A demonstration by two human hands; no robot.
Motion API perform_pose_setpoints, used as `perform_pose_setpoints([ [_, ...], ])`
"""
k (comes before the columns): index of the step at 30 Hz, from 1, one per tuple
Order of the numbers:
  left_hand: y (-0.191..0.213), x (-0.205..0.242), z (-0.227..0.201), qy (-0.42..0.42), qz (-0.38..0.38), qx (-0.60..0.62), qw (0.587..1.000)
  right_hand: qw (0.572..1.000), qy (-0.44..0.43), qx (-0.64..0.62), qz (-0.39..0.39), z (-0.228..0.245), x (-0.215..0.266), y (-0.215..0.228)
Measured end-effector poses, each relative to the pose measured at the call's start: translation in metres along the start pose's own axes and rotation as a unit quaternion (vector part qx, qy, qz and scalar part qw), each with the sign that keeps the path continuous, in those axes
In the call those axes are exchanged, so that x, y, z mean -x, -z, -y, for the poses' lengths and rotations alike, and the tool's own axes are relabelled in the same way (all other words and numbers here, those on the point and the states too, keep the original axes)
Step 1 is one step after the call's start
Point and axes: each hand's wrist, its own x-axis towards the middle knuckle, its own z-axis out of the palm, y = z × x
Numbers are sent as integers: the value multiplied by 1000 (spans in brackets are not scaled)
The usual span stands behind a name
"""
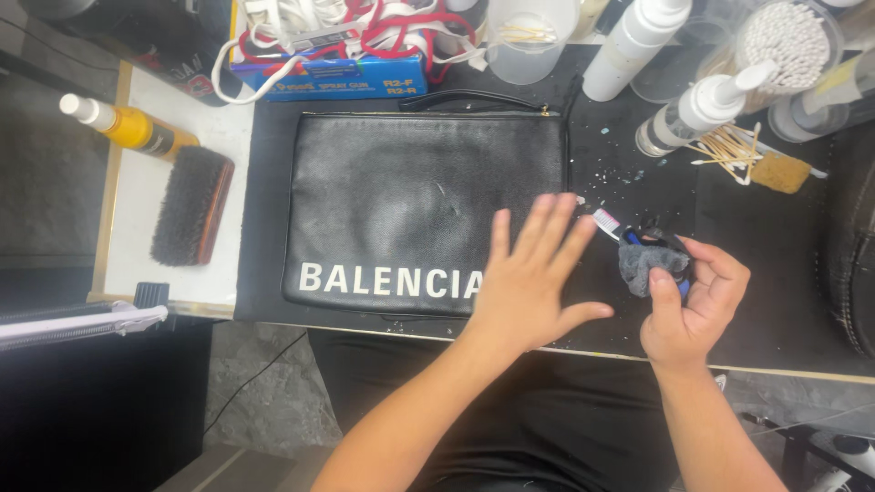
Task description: The person cleans a black leather bag by applying a white foaming cleaner and scrubbing the surface with a toothbrush. They then wipe the foam off with a blue cloth and repeat the process on the other side of the bag.
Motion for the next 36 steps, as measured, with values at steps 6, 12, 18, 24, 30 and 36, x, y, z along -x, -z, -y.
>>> perform_pose_setpoints([
  [6,-4,-58,36,-3,-52,-55,997,999,3,-20,-43,-5,1,-1],
  [12,17,-20,57,58,-69,-97,991,998,33,2,-49,-5,-2,3],
  [18,1,-11,14,-69,16,10,997,998,20,4,-61,-5,0,2],
  [24,15,-65,77,-3,-30,-90,995,997,37,55,-42,11,-19,6],
  [30,17,0,36,86,-58,-101,989,941,91,322,-39,25,-55,12],
  [36,-6,-13,3,5,-9,-17,1000,907,135,398,16,28,-59,1],
])
